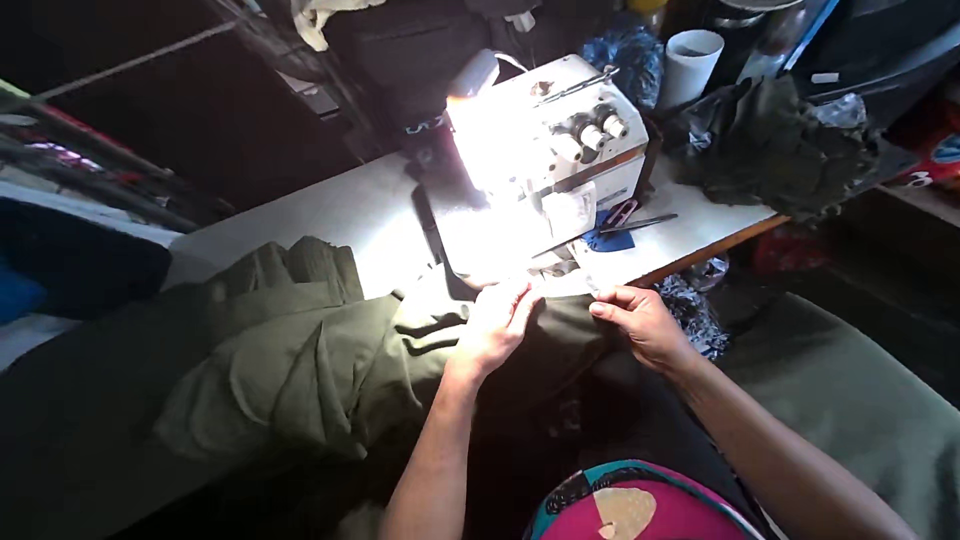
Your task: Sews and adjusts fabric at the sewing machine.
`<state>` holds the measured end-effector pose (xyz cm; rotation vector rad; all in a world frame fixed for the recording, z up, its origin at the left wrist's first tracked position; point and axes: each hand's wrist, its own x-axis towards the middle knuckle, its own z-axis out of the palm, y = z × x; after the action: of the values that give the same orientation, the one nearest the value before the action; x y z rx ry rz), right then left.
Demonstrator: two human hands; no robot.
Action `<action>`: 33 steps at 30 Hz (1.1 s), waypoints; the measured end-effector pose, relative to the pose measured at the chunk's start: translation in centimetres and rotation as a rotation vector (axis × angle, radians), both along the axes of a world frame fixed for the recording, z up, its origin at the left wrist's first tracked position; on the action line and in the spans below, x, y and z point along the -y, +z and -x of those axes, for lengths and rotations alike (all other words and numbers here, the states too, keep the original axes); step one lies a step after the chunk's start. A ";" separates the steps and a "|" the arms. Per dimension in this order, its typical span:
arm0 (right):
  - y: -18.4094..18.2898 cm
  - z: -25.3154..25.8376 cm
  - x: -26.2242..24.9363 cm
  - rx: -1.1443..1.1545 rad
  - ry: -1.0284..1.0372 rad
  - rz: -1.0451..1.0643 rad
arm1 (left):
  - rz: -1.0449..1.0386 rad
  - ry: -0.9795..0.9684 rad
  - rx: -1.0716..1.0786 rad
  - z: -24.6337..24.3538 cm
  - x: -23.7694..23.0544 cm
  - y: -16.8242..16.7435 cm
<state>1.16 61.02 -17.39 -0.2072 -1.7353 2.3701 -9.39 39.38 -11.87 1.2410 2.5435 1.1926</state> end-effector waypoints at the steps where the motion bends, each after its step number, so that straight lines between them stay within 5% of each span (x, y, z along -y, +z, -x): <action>1: 0.4 -0.1 0.2 0.004 0.004 0.004 | -0.029 -0.017 0.022 0.0 0.3 0.0; 7: 6.6 -2.1 -3.6 -0.140 -0.168 -0.166 | 0.290 -0.129 -0.069 0.6 6.2 2.5; 11: 13.4 -4.2 -9.1 -0.266 -0.458 -0.450 | 0.434 -0.031 -0.315 1.6 14.1 4.9; 15: 15.7 -4.6 -9.7 -0.428 -0.395 -0.375 | 0.413 0.182 -0.462 -0.1 23.5 9.9; 19: 13.6 -2.3 -8.3 -0.224 -0.253 -0.467 | 0.477 0.377 -0.205 -3.6 32.7 12.3; 25: 0.7 7.2 -6.2 0.074 -0.032 -0.649 | 0.364 0.743 -0.053 1.4 34.7 5.8; 28: -0.3 7.6 -5.6 0.101 -0.044 -0.659 | 0.097 0.818 0.034 2.4 34.2 3.4; 33: -0.6 7.1 -6.1 0.062 -0.050 -0.601 | -0.105 0.664 0.086 2.1 37.4 2.6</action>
<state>-5.89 67.09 -17.94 -0.2247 -2.3374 1.7170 -11.50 1.98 -9.29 0.3193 2.9482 1.4469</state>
